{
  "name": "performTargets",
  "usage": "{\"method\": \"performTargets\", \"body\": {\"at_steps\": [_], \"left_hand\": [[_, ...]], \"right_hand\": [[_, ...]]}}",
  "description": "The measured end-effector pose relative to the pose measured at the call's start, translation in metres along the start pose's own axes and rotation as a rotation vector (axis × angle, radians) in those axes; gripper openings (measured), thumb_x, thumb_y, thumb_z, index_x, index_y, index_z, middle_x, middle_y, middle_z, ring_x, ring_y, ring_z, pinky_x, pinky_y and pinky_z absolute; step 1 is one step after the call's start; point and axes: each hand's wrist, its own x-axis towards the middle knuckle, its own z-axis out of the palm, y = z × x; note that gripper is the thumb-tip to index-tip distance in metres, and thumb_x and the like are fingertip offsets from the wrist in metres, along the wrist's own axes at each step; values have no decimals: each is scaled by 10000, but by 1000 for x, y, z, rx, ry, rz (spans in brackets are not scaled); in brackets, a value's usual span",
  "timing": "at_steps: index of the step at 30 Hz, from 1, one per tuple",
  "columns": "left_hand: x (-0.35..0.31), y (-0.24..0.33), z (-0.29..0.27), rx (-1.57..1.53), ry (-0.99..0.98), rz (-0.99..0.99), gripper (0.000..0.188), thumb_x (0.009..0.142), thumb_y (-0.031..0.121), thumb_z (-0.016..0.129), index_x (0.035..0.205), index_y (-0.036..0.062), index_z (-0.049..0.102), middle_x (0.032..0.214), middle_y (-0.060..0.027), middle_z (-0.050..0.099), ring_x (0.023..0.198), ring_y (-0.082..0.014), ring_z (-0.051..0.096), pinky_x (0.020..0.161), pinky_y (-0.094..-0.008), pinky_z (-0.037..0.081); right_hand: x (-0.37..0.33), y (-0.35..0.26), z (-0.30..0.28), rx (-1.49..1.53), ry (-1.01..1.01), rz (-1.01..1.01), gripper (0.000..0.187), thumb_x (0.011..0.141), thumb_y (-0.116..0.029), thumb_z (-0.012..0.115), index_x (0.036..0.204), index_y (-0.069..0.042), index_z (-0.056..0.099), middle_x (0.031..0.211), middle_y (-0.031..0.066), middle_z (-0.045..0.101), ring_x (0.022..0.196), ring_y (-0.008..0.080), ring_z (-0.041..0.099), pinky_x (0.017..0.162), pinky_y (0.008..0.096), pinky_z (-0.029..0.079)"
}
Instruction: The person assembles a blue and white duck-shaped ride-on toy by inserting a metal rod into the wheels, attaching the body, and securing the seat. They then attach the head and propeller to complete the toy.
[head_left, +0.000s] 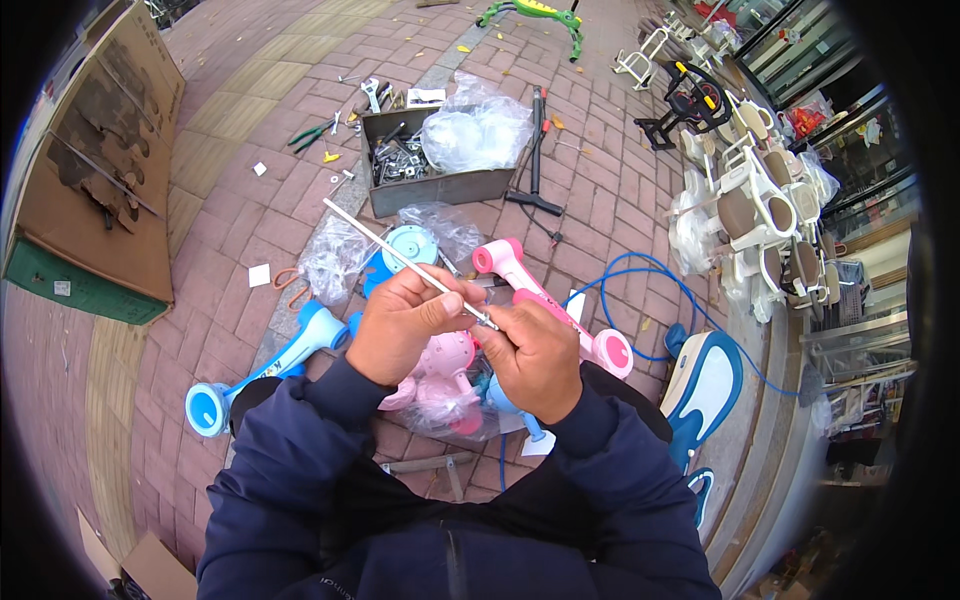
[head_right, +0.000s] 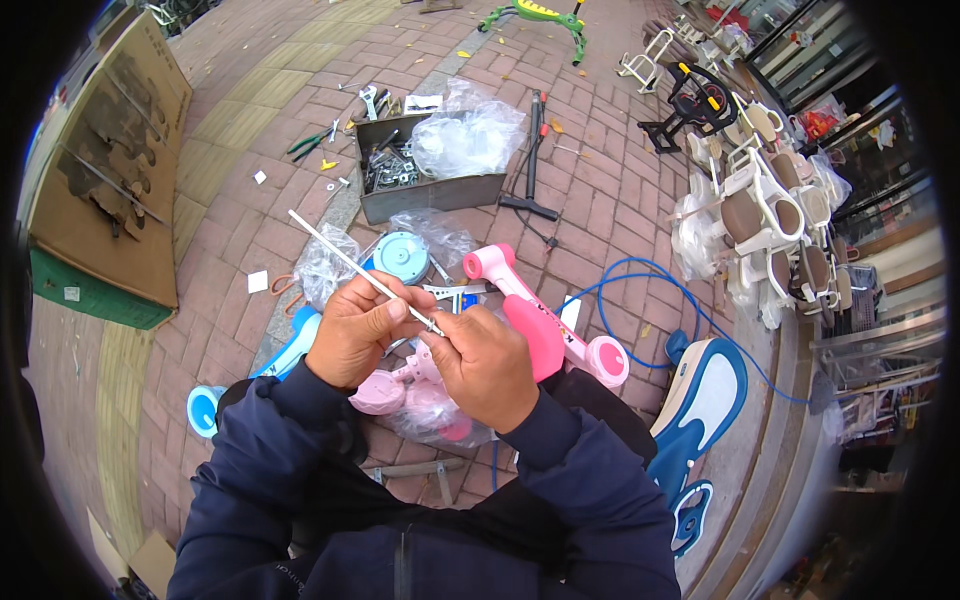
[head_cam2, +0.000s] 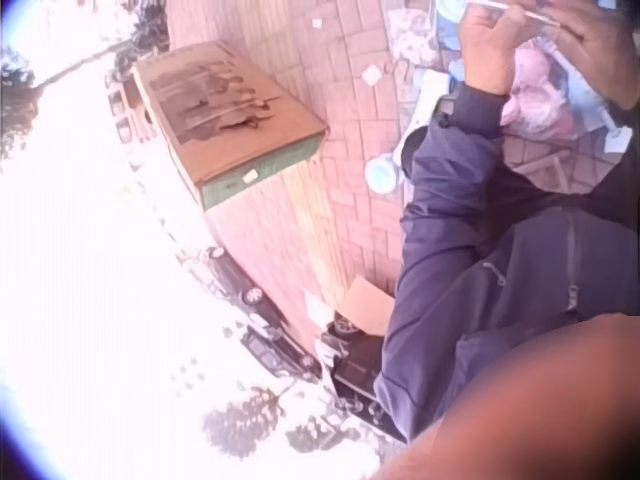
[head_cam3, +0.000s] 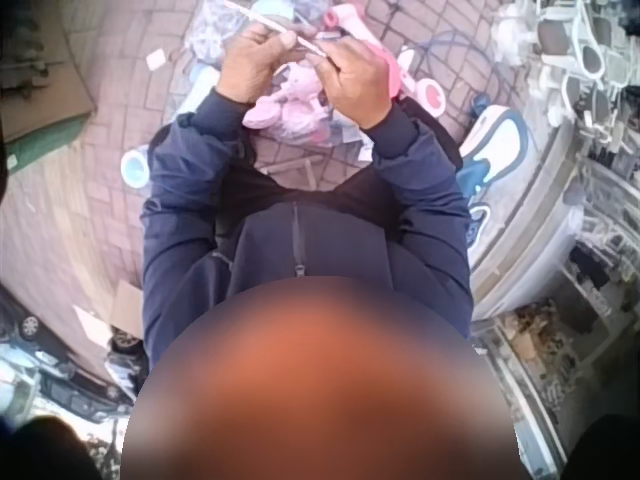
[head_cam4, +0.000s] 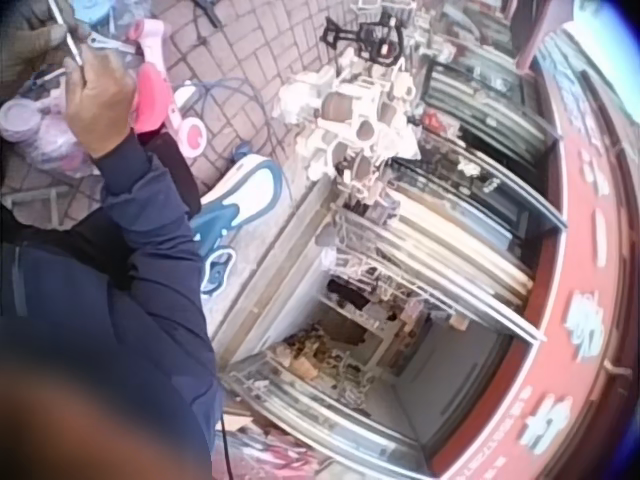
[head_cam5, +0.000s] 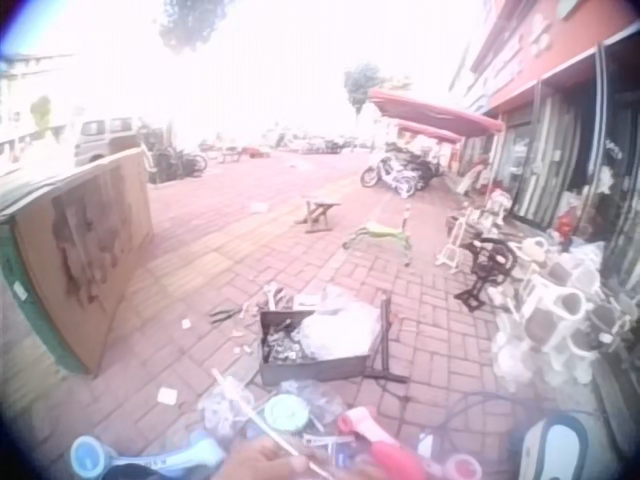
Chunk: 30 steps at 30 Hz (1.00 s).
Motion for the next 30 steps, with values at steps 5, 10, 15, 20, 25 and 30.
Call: {"method": "performTargets", "body": {"at_steps": [5,10,15,20,25,30], "left_hand": [[-1,-2,-1,-78,12,-80,131,1012,97,625,1120,24,609,1171,-203,705,991,-276,737,862,-389,629],[-2,-4,0,-140,33,-128,136,1010,118,636,1120,43,609,1171,-192,709,959,-265,743,817,-383,634],[-1,-6,0,-209,25,-133,151,1025,115,613,1141,18,599,1158,-224,705,960,-286,760,811,-373,663],[-2,-3,-3,-209,23,-147,142,1029,113,608,1135,21,588,1126,-206,718,948,-284,763,807,-367,663],[-2,-3,-2,-197,29,-160,135,1032,107,600,1134,21,586,1113,-202,723,951,-286,763,808,-364,661],[-2,-1,0,-213,21,-148,133,1029,101,602,1134,21,587,1140,-224,711,962,-288,760,813,-362,659]], "right_hand": [[0,3,-3,-26,43,-39,219,812,-88,810,1010,-42,727,733,97,615,618,267,609,549,361,471],[1,3,-2,-36,82,-58,242,791,-65,819,1015,-49,729,722,90,603,605,252,596,542,353,465],[4,0,-2,-21,82,-42,257,781,-46,824,1023,-55,735,711,81,588,591,237,578,534,344,454],[6,-2,-6,20,39,-31,310,796,-35,814,1095,-90,758,740,73,598,593,217,588,535,340,468],[7,-2,-5,50,41,-17,308,797,-31,814,1094,-91,758,733,66,596,588,200,580,531,330,460],[4,0,-2,93,48,64,231,781,-23,823,987,-51,721,663,43,551,546,149,511,511,302,413]]}}
